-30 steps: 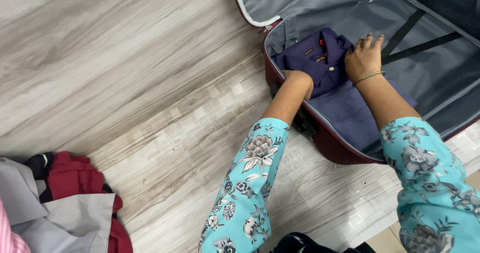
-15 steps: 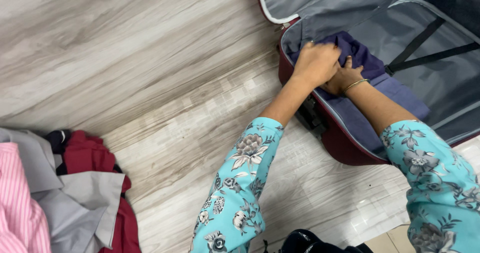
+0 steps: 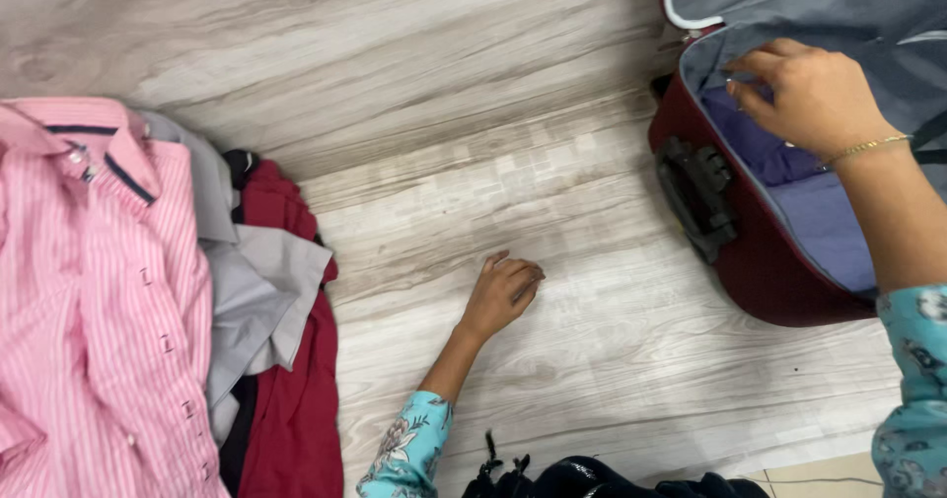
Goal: The person buttons a pink striped shirt, spreads it flat on a surface, and then folds the sleeves and body of the shirt into a square shape.
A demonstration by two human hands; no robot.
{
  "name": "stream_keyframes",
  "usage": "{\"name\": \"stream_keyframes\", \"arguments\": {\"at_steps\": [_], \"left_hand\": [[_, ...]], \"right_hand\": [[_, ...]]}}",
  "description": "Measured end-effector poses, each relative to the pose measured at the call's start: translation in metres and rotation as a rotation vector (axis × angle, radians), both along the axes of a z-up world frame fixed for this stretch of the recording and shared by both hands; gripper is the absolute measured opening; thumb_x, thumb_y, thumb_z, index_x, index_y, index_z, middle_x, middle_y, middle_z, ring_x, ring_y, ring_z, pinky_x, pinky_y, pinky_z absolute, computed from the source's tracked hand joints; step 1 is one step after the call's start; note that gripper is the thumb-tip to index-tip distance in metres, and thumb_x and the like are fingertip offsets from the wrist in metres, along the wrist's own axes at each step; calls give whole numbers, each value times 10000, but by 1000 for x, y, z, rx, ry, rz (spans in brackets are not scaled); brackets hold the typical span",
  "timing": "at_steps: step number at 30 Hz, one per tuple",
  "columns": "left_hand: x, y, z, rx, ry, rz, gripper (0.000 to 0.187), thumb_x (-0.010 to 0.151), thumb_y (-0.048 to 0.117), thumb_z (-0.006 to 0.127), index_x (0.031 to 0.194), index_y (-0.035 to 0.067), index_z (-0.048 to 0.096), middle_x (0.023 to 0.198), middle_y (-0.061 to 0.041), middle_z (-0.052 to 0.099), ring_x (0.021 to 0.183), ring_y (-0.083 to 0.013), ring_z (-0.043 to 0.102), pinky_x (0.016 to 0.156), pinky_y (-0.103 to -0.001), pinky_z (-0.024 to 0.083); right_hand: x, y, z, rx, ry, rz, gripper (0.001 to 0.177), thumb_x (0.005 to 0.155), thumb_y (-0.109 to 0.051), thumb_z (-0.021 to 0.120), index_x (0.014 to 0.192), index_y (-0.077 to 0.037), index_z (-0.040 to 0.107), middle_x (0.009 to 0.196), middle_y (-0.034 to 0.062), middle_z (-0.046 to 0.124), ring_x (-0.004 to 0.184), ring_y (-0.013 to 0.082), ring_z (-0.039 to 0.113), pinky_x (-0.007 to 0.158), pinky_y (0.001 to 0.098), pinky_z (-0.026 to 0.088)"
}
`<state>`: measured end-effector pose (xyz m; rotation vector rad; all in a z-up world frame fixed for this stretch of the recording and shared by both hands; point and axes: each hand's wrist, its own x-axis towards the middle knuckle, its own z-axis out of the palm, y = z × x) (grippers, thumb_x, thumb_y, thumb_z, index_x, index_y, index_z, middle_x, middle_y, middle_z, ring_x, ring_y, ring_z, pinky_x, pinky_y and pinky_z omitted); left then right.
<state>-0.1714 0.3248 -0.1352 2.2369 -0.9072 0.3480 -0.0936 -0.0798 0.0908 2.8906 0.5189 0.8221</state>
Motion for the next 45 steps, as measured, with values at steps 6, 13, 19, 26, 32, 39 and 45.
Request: {"name": "stream_keyframes", "arguments": {"at_steps": [6, 13, 19, 26, 32, 39, 45], "left_hand": [[-60, 57, -38, -230, 131, 222, 95, 942, 111, 678, 1013, 95, 740, 1075, -21, 746, 1088, -218, 677, 1118, -461, 422], [-102, 84, -56, -315, 30, 495, 102, 913, 102, 706, 995, 44, 716, 1067, -78, 737, 1073, -261, 671, 1113, -470, 434], [-109, 124, -38, -401, -126, 831, 124, 913, 84, 693, 1033, 77, 724, 1131, -50, 735, 1143, -244, 658, 1133, -479, 405], [-108, 229, 49, -131, -464, 1350, 639, 948, 254, 802, 1502, 132, 508, 1610, -149, 374, 1555, -396, 230, 1238, -719, 63], [-122, 306, 86, 1, 51, 1589, 883, 719, 213, 823, 1527, 160, 472, 1631, -274, 178, 1476, -522, 82, 1004, -827, 28], [-139, 291, 104, -135, -280, 1372, 363, 1004, 74, 658, 1364, 34, 626, 1386, -75, 665, 1195, -281, 581, 1139, -512, 320], [-169, 114, 95, -298, -47, 518, 480, 998, -3, 542, 1473, -27, 487, 1546, -255, 495, 1439, -422, 485, 1208, -552, 353]], "right_hand": [[-62, 169, -3, -52, 305, 440, 396, 941, -357, 643, 1270, -145, 703, 1121, 43, 738, 810, 229, 734, 667, 347, 606], [-90, 332, -202, 67, 553, 505, 683, 884, -403, 625, 1512, -152, 533, 1597, 206, 398, 1418, 481, 378, 1048, 657, 381], [-134, 381, -283, 259, 316, 285, 547, 981, -403, 558, 1470, -160, 537, 1601, 181, 399, 1498, 417, 316, 1172, 726, 152], [-134, 374, -274, 266, 331, 342, 563, 972, -400, 562, 1464, -127, 546, 1598, 190, 398, 1495, 409, 298, 1164, 711, 142], [-133, 371, -277, 288, 348, 355, 560, 981, -404, 572, 1459, -113, 552, 1606, 177, 388, 1508, 397, 281, 1193, 695, 120], [-129, 357, -264, 336, 509, 423, 567, 879, -468, 668, 1328, -126, 617, 1601, 163, 372, 1515, 418, 264, 1197, 656, 89], [-118, 323, -226, 1180, 1143, 437, 579, 901, -432, 685, 1384, -123, 601, 1525, 151, 467, 1450, 400, 347, 1175, 593, 191]]}}
